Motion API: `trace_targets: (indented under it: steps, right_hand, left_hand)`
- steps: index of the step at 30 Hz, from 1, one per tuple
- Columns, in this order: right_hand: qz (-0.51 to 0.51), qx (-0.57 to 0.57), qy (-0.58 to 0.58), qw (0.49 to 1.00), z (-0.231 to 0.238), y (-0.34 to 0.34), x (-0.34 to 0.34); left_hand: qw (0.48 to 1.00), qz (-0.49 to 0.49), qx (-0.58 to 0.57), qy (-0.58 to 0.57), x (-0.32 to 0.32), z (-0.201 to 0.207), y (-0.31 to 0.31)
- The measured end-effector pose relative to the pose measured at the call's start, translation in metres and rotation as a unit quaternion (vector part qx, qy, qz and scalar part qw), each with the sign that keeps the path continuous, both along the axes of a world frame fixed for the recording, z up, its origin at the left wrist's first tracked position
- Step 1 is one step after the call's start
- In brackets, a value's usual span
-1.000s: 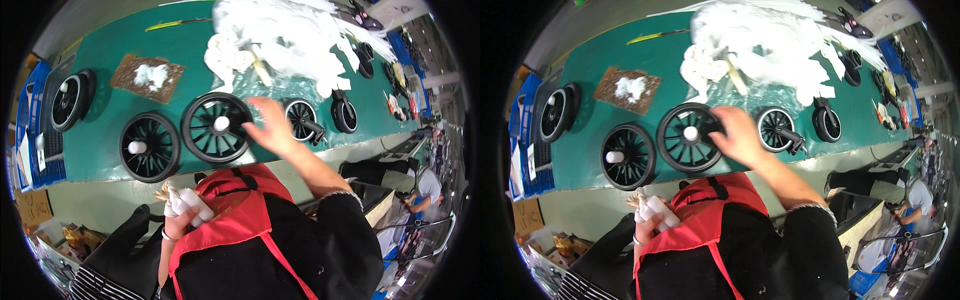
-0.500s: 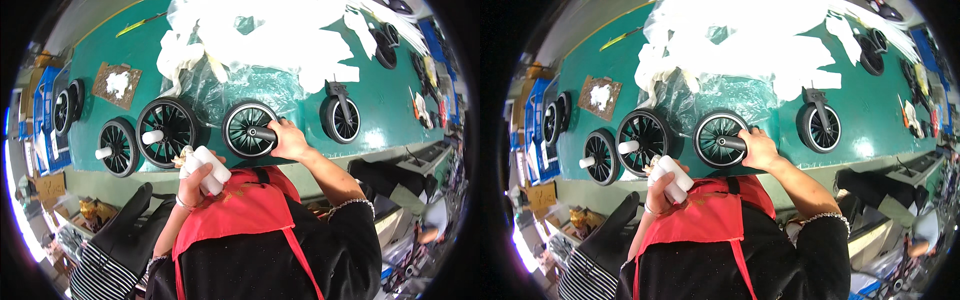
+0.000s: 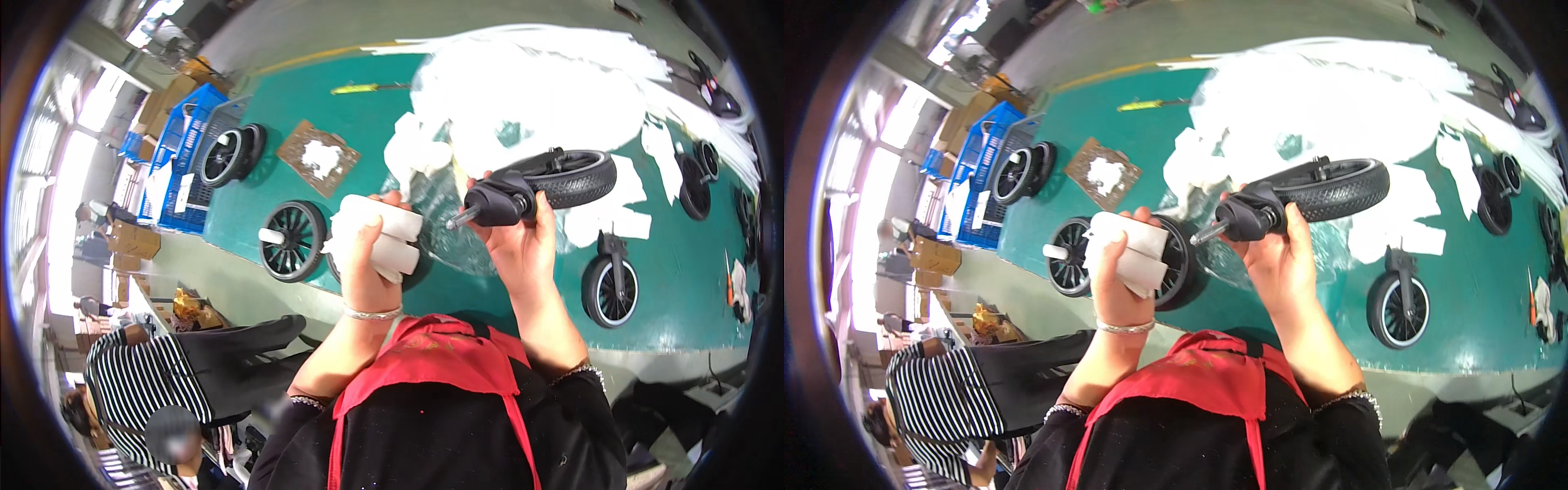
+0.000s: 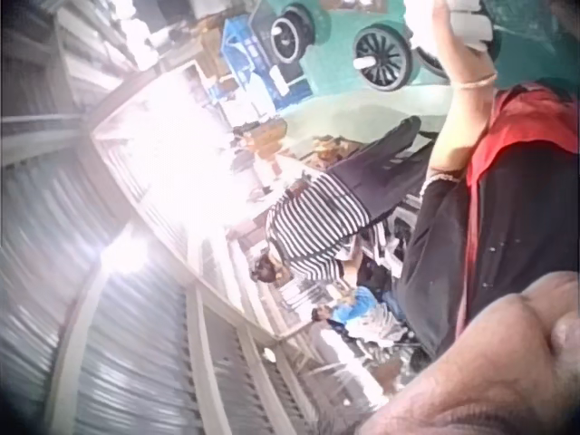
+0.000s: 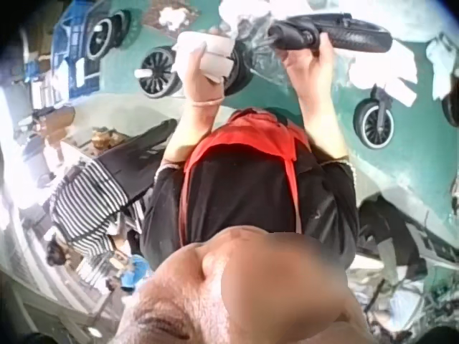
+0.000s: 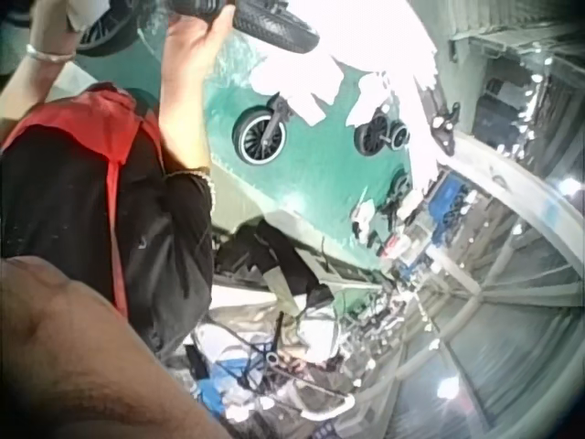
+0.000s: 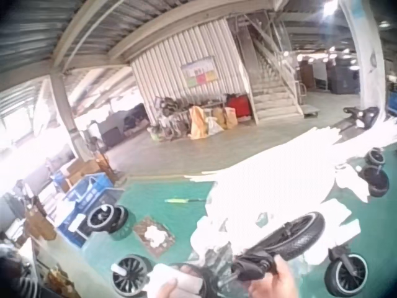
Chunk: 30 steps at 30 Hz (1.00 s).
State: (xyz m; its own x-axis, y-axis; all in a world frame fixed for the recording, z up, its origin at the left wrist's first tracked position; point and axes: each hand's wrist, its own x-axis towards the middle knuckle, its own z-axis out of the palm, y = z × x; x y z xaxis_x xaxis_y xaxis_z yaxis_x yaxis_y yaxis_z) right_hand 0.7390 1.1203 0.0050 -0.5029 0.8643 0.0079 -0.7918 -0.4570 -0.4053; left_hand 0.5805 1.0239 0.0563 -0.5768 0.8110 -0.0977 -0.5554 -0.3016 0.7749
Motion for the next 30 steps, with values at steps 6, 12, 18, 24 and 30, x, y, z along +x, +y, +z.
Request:
trace_targets:
  steps: [6, 12, 18, 24, 30]
  right_hand:
    - [-0.050, 0.066, -0.012, 0.996, 0.024, -0.016, -0.036]
    - [-0.174, 0.189, -0.123, 0.959, 0.027, -0.022, -0.046]
    - [-0.231, 0.239, -0.075, 0.940, 0.021, -0.035, -0.055]
    - [-0.207, 0.243, -0.091, 0.943, 0.053, -0.051, -0.047]
    - [-0.209, 0.350, -0.275, 0.870, 0.056, -0.056, -0.027]
  left_hand:
    - [0.992, 0.029, -0.019, -0.118, -0.011, 0.013, 0.006]
    - [0.991, -0.008, 0.002, -0.135, -0.015, 0.012, 0.018]
    - [0.998, 0.023, 0.001, -0.064, 0.007, 0.033, 0.029]
    - [0.997, -0.062, -0.012, -0.053, 0.014, 0.046, 0.028]
    - [0.998, -0.058, -0.010, 0.004, 0.024, 0.044, 0.016]
